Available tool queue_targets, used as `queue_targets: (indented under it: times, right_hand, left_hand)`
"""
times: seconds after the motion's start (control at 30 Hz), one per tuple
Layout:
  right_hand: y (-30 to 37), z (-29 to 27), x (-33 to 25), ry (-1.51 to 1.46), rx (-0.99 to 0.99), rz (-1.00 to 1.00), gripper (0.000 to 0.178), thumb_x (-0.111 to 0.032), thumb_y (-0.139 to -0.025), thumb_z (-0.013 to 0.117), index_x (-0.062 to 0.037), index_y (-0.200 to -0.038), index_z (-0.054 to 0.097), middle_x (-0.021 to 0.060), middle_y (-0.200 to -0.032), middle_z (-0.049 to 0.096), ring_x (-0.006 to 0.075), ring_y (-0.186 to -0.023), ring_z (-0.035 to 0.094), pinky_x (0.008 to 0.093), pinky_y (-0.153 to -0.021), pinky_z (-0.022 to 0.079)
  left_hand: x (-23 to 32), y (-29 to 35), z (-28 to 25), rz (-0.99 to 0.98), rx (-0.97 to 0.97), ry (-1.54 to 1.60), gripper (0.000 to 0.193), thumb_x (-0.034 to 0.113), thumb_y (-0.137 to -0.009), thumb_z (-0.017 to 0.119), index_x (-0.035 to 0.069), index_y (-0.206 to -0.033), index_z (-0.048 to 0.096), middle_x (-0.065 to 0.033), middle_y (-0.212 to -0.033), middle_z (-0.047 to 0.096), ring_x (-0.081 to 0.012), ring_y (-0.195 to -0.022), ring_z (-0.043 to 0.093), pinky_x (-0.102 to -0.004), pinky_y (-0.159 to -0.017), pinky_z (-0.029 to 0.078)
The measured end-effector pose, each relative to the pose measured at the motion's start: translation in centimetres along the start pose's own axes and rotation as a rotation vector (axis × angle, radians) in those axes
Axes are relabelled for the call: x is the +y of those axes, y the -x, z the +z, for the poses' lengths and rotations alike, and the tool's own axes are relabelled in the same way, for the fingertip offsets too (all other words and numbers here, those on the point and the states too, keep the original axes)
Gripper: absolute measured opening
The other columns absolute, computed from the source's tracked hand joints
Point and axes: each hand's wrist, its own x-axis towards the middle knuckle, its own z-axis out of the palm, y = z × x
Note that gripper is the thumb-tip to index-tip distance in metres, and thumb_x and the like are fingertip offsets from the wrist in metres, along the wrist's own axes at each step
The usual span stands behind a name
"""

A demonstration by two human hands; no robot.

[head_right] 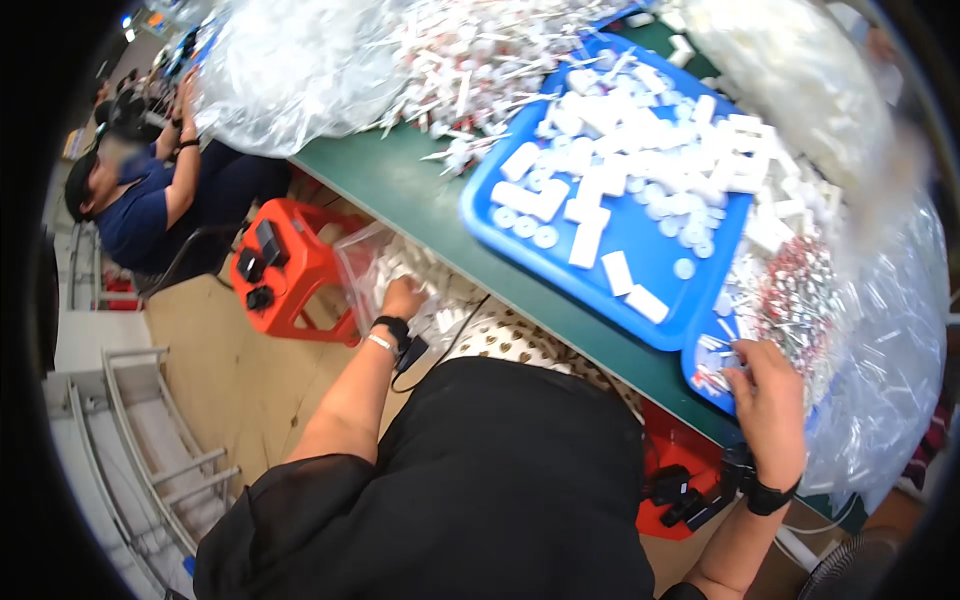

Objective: The person repeatedly picks up small white cylindrical plastic pieces and thin metal pins from a blue tray. They insert the metal pins into the center of the plastic pieces by hand and place the assembled units back onto the tray. The process is repetitive and performed one at a time.

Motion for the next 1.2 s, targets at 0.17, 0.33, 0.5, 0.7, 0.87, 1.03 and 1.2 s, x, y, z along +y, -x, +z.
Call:
queue_targets:
  times: [0.17, 0.33, 0.5, 0.7, 0.87, 1.03, 1.2]
  right_hand:
    - [-0.4, 0.5, 0.9, 0.017, 0.057, -0.052, 0.025, -0.004, -0.084, 0.073, 0.0003, -0.108, 0.066, 0.0191, -0.096, 0.066, 0.0398, -0.085, 0.066, 0.0431, -0.074, 0.052]
    - [-0.9, -0.5, -0.4, 0.066, 0.135, -0.089, 0.023, -0.006, -0.086, 0.072, -0.0009, -0.107, 0.066, 0.0166, -0.095, 0.067, 0.0378, -0.081, 0.067, 0.0428, -0.07, 0.053]
    - [-3.7, 0.3, -5.6, 0.028, 0.215, -0.383, 0.018, -0.01, -0.086, 0.073, -0.0012, -0.1, 0.066, 0.0145, -0.09, 0.067, 0.0328, -0.077, 0.068, 0.04, -0.065, 0.054]
    - [-7.2, 3.3, -6.4, 0.311, -0.047, -0.391, 0.018, -0.016, -0.089, 0.071, -0.0027, -0.098, 0.065, 0.0158, -0.09, 0.067, 0.0355, -0.072, 0.067, 0.044, -0.062, 0.052]
    - [-6.3, 2.4, -6.4, 0.094, 0.119, -0.437, 0.016, -0.013, -0.091, 0.068, -0.0004, -0.096, 0.061, 0.0136, -0.086, 0.062, 0.0337, -0.075, 0.065, 0.0425, -0.062, 0.052]
    - [-2.5, 1.8, -6.7, -0.184, 0.042, -0.449, 0.034, 0.0, -0.092, 0.06, 0.0027, -0.125, 0.054, 0.02, -0.094, 0.063, 0.0386, -0.081, 0.065, 0.0468, -0.069, 0.052]
    - [-0.4, 2.8, -6.5, -0.309, 0.037, -0.42, 0.042, 0.001, -0.091, 0.059, 0.0037, -0.133, 0.05, 0.0242, -0.1, 0.066, 0.0412, -0.08, 0.067, 0.0459, -0.069, 0.055]
  left_hand:
    - [-1.6, -0.4, 1.4, 0.052, 0.126, -0.041, 0.013, 0.01, -0.081, 0.062, 0.006, -0.091, 0.07, -0.024, -0.093, 0.07, -0.0429, -0.093, 0.068, -0.0502, -0.082, 0.054]
    - [-2.1, 0.4, -2.7, 0.133, 0.048, 0.123, 0.023, 0.017, -0.089, 0.066, -0.001, -0.101, 0.075, -0.0229, -0.095, 0.074, -0.0339, -0.092, 0.073, -0.0405, -0.081, 0.056]
    - [9.9, 7.5, -12.2, 0.196, -0.032, 0.598, 0.021, 0.015, -0.096, 0.069, -0.001, -0.108, 0.072, -0.0062, -0.087, 0.071, -0.0159, -0.075, 0.066, -0.0291, -0.069, 0.054]
    - [18.6, 14.5, -20.7, 0.268, -0.352, 1.327, 0.022, 0.012, -0.097, 0.07, -0.002, -0.113, 0.067, -0.0039, -0.095, 0.067, -0.0108, -0.079, 0.061, -0.0237, -0.073, 0.051]
    - [25.8, 19.9, -22.0, 0.229, -0.611, 1.477, 0.042, 0.008, -0.095, 0.071, -0.004, -0.133, 0.06, -0.0057, -0.103, 0.068, -0.0102, -0.084, 0.061, -0.0228, -0.078, 0.052]
    - [30.7, 23.5, -18.8, 0.273, -1.086, 1.622, 0.032, 0.015, -0.098, 0.07, -0.001, -0.124, 0.063, -0.0079, -0.107, 0.069, -0.0108, -0.086, 0.061, -0.0251, -0.073, 0.049]
    - [33.6, 23.7, -15.8, 0.259, -1.099, 1.485, 0.031, 0.021, -0.099, 0.069, 0.0, -0.122, 0.064, -0.009, -0.108, 0.07, -0.0101, -0.083, 0.06, -0.0258, -0.075, 0.05]
